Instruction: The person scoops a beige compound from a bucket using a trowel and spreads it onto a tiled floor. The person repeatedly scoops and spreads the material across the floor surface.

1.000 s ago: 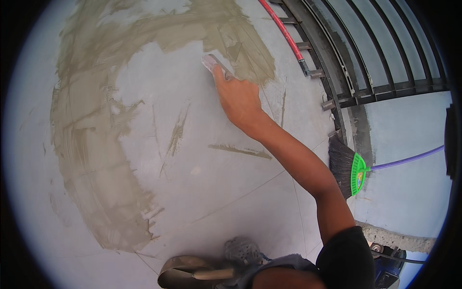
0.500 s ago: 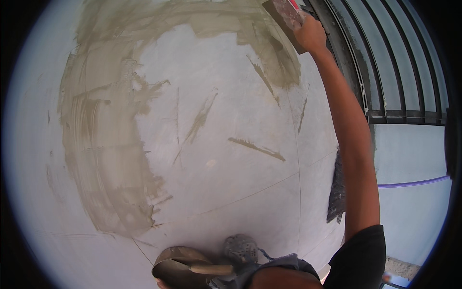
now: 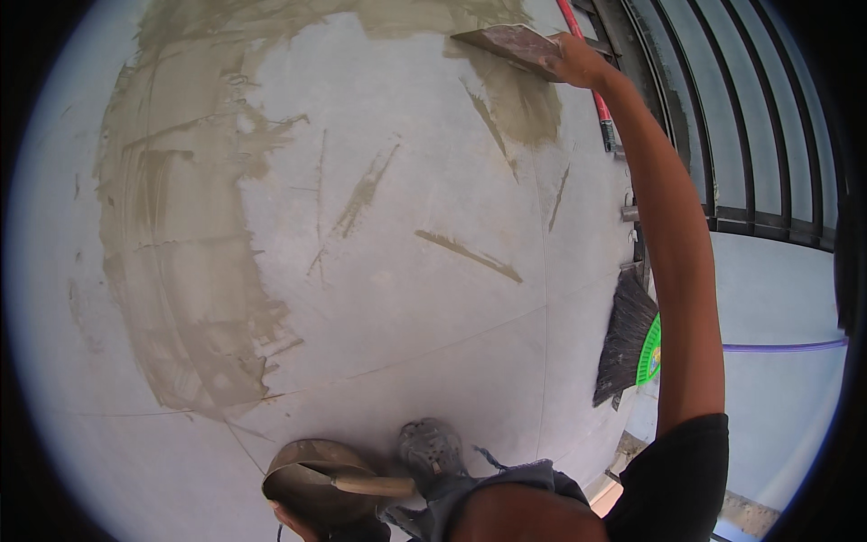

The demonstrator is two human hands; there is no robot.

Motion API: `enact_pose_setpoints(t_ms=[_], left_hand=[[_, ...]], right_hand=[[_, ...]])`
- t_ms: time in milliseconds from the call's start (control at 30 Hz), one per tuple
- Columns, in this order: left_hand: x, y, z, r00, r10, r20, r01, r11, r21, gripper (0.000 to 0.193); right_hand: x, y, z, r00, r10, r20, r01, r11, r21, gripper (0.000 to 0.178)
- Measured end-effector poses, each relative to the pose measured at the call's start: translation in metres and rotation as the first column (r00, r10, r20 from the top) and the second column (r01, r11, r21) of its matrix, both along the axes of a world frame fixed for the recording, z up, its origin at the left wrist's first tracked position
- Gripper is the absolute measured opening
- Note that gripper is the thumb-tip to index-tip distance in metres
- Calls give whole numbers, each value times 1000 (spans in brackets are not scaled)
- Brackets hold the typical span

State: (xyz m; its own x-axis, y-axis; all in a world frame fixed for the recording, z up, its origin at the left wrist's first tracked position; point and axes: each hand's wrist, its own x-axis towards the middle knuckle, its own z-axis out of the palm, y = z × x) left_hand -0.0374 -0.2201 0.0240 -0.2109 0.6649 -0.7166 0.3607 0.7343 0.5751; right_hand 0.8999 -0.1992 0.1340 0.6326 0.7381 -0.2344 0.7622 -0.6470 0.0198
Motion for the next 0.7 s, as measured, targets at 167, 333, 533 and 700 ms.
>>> enact_pose_setpoints(t_ms=[167, 333, 533, 700], left_hand=[[-23, -2, 0, 997, -36, 64, 35, 999, 13, 78], [-21, 12, -4, 965, -148, 215, 150, 989, 9, 84], [30, 7, 18, 970, -105, 218, 90, 993, 79, 81], [23, 8, 11, 963, -78, 259, 30, 982, 184, 76]], right_hand=[[-76, -82, 10, 988, -45, -146, 41, 999, -30, 33], [-132, -133, 31, 980, -74, -185, 57, 994, -94, 33], [-149, -146, 10, 997, -58, -57, 65, 990, 125, 42], [-181, -146, 10, 990, -98, -98, 104, 992, 65, 37]])
